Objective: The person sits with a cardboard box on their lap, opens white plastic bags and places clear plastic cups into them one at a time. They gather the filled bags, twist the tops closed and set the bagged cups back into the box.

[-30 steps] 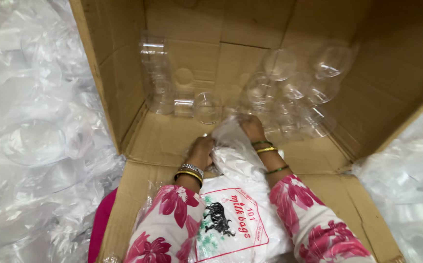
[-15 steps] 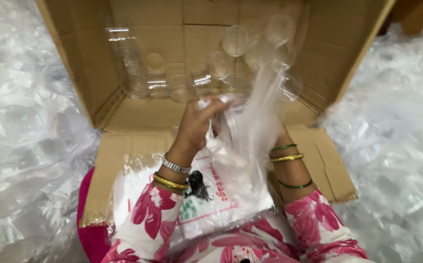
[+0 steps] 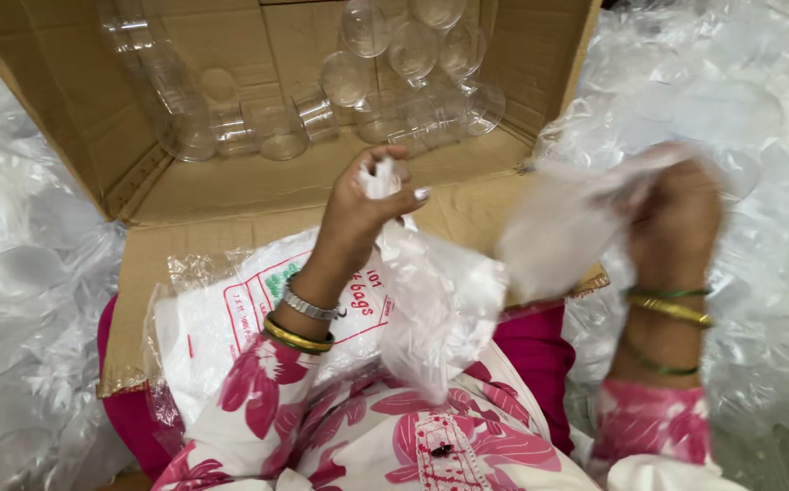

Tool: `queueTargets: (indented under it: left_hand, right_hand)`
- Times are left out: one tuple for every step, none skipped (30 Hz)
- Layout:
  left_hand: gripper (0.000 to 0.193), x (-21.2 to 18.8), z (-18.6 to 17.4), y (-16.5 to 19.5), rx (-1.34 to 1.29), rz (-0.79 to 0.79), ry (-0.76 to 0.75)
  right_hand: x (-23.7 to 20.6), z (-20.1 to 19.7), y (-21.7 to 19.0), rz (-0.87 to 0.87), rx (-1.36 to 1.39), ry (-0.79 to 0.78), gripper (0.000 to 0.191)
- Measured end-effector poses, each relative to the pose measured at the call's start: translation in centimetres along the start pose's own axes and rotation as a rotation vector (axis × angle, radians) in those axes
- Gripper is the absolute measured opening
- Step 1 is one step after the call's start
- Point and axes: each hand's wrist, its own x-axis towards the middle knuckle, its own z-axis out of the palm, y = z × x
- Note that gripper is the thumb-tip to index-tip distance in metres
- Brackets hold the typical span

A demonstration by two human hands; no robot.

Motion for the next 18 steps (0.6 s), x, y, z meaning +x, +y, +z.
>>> queueTargets:
  left_hand:
    - [0.049,0.0,-0.3,0.0,-0.005,-0.001,0.006]
    - [0.049,-0.1,-0.6,0.0,-0.008,-0.002,0.015]
    - [0.050,-0.2,-0.8,0.0,-0.013,-0.003,0.026]
    - [0.044,-0.3,-1.0,0.0,-0.107,-0.041,0.041]
    - [0.039,-0.4,-1.1,-0.1,-0.202,-0.080,0.057]
    - [0.035,-0.5,-1.2,-0.2,-0.298,-0.115,0.073]
    - [0.030,-0.6,-1.2,-0.3,-0.268,-0.100,0.093]
    - [0.026,-0.6,-1.2,-0.3,-0.238,-0.085,0.112]
    - [0.022,-0.7,-1.1,-0.4,-0.209,-0.071,0.129]
    - [0.020,-0.6,-1.0,-0.4,-0.164,-0.024,0.144]
    - [0.019,-0.6,-0.8,-0.4,-0.119,0.022,0.160]
    - [0.017,-0.6,-0.6,-0.4,-0.073,0.069,0.176]
    - [0.017,-0.6,-0.4,-0.3,-0.138,0.055,0.190]
    - [0.016,-0.6,-0.2,-0.1,-0.201,0.042,0.204]
    - [0.016,-0.7,-0.1,0.1,-0.262,0.030,0.217]
    - [0.017,-0.8,0.0,0.4,-0.284,0.027,0.227]
    - [0.018,-0.9,-0.1,0.7,-0.307,0.024,0.240]
    - [0.020,-1.1,-0.2,1.1,-0.331,0.020,0.255]
  right_hand:
    - [1.9,-2.6,-0.5,-0.065,-0.056,0.136,0.023]
    - [3.9,-5.4,-1.3,-0.153,-0.107,0.235,0.021]
    - [5.5,-7.9,-1.5,-0.215,-0.143,0.277,0.021]
    - [7.1,-10.0,-1.5,-0.259,-0.170,0.295,0.020]
    - [8.2,-11.5,-1.3,-0.288,-0.207,0.297,0.021]
    - [9.0,-12.4,-1.3,-0.322,-0.243,0.302,0.021]
    - [9.2,-12.5,-1.2,-0.324,-0.309,0.314,0.020]
    - [8.8,-11.7,-0.9,-0.327,-0.376,0.326,0.018]
    - [8.4,-10.0,-0.8,-0.374,-0.457,0.313,0.016]
    - [7.5,-7.3,-0.5,-0.418,-0.543,0.284,0.015]
    - [6.2,-4.0,-0.1,-0.437,-0.598,0.218,0.014]
    - [4.5,-0.2,0.3,-0.440,-0.630,0.137,0.015]
    - [2.7,3.9,1.2,-0.350,-0.581,-0.023,0.016]
    - [0.6,7.9,2.4,-0.224,-0.511,-0.197,0.019]
    - [-1.2,11.9,3.8,-0.115,-0.262,-0.375,0.022]
    - [-3.3,14.9,4.7,-0.049,-0.486,-0.420,0.022]
    - [-4.0,17.9,5.9,-0.038,-0.363,-0.557,0.018]
    - [-4.8,20.1,6.7,-0.093,-0.459,-0.507,0.015]
